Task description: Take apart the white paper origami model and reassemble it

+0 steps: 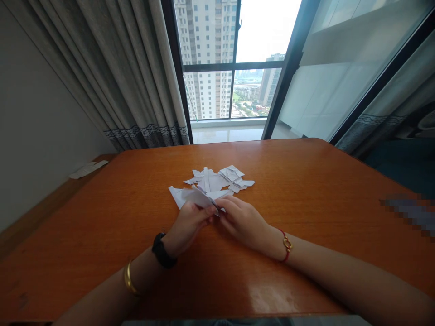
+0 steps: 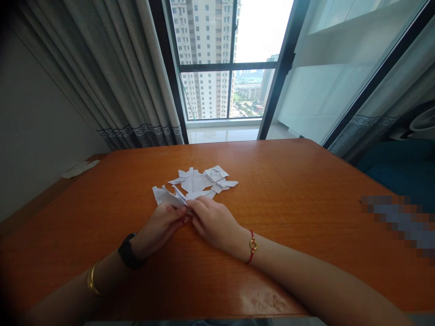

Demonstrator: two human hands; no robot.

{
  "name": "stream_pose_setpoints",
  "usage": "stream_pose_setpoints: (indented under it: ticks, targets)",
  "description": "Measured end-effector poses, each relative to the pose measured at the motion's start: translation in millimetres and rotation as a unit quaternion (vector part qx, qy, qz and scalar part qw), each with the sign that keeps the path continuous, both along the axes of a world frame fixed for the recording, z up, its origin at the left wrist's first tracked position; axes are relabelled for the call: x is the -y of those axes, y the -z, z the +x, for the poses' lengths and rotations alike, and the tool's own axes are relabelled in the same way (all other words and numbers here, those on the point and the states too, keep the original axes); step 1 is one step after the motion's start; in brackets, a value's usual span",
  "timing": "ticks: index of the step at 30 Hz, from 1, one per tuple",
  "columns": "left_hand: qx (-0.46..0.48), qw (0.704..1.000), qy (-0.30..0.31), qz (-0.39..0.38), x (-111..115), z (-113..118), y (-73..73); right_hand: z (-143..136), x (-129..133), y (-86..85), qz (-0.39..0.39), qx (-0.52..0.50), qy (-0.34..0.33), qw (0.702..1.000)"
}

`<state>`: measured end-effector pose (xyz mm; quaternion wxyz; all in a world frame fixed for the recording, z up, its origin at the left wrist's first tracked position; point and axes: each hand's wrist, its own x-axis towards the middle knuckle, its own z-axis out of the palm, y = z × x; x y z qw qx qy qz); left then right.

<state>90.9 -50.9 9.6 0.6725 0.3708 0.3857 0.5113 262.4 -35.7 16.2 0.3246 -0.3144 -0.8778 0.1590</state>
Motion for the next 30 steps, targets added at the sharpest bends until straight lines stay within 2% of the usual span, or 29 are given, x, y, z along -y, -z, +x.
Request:
stream_pose_setpoints:
  ticks: [3,4,6,8,10,12,14,16,18,20,22,24,26,27,30]
  targets:
    - [-0.027,0.998,-0.05,0.006,-2,0,-0.4,7,-11,-5.6,-0.017,-0.069,0.063,0.996]
    - [-0.031,0.997,-0.074,0.006,-2,0,-1.2,11,-16,-9.7,-0.037,-0.125,0.096,0.987]
    - [-0.039,0.995,-0.089,-0.003,-3,1,-3.3,16,-26,-20.5,-0.124,-0.259,0.132,0.949]
    - [-0.054,0.997,-0.055,-0.018,-2,1,-5.3,18,-30,-30.9,-0.252,-0.351,0.096,0.896]
    - [-0.068,0.997,0.011,-0.029,1,1,-6.6,14,-26,-36.7,-0.36,-0.368,0.028,0.857]
    - [-0.068,0.994,0.082,-0.032,4,1,-7.6,8,-18,-35.7,-0.413,-0.344,0.006,0.843]
    - [-0.044,0.988,0.148,-0.026,8,1,-8.2,2,-11,-29.4,-0.431,-0.319,0.027,0.844]
    - [-0.009,0.981,0.191,-0.018,11,1,-8.2,-3,-6,-20.7,-0.427,-0.303,0.056,0.85]
    - [0.02,0.98,0.195,-0.026,12,2,-7.4,-6,-4,-12.5,-0.422,-0.304,0.07,0.851]
    - [0.036,0.985,0.162,-0.041,11,3,-6.2,-7,-5,-6.9,-0.416,-0.311,0.069,0.852]
    - [0.047,0.99,0.117,-0.058,9,3,-5.9,-4,-10,-4.7,-0.386,-0.299,0.076,0.869]
    - [0.062,0.993,0.057,-0.081,3,1,-6.8,2,-18,-5.2,-0.297,-0.246,0.111,0.916]
    - [0.079,0.991,-0.025,-0.109,-4,-3,-8.4,9,-25,-5.7,-0.17,-0.137,0.148,0.965]
    - [0.086,0.987,-0.066,-0.12,-8,-6,-9.1,11,-28,-4.9,-0.113,-0.07,0.152,0.98]
    - [0.097,0.977,-0.135,-0.132,-17,-13,-9.5,12,-30,2.2,-0.023,0.1,0.107,0.989]
